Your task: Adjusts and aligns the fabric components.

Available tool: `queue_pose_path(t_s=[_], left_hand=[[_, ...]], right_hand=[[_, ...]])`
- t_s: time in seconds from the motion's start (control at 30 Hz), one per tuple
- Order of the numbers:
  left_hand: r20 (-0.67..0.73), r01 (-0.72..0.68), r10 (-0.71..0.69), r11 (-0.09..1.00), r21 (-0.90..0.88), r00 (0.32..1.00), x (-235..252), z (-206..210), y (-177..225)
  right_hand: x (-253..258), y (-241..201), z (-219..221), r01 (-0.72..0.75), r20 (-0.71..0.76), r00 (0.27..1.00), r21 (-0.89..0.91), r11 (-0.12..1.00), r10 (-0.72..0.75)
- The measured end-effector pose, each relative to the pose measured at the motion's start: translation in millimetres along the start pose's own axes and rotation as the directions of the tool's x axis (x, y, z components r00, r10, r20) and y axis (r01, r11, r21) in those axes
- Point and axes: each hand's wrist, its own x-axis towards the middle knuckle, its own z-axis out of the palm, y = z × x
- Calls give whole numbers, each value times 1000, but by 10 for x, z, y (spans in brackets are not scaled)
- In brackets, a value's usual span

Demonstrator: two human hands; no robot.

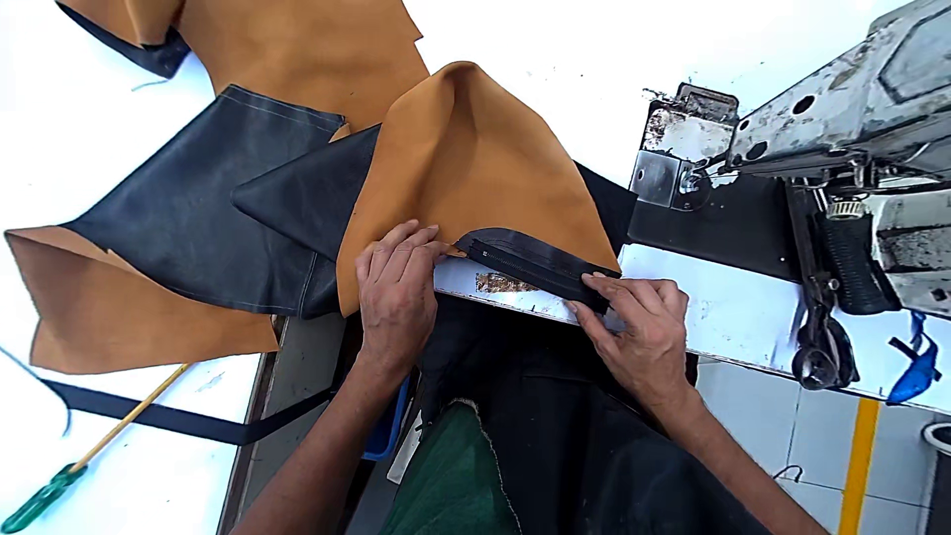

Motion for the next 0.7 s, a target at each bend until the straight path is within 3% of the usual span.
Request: queue_pose_path(t_s=[0.13,0.23,0.27,0.33,0.4,0.43,0.53,0.7], left_hand=[[0,-110,110,994,-20,994,145,-55,-12],[-17,-182,182,983,-28,983,375,-185,14],[-4,-191,191,981,-24,982,468,-265,25],[60,-183,184,983,-24,981,649,-446,32],[157,-184,184,983,-16,970,819,-589,13],[204,-185,184,983,-17,961,885,-622,1],[312,-202,196,979,-15,930,976,-608,-50],[323,-206,201,978,-18,925,963,-536,-81]], right_hand=[[18,37,26,11,-5,1000,-23,1000,-11],[139,18,-98,-83,2,996,243,966,85],[206,-28,-201,-162,26,986,391,906,165],[367,-144,-427,-341,160,932,687,642,324],[506,-208,-589,-471,320,850,817,333,418],[561,-220,-632,-516,374,813,818,255,446],[645,-215,-636,-577,424,768,784,230,480],[661,-183,-621,-584,426,766,775,243,482]])
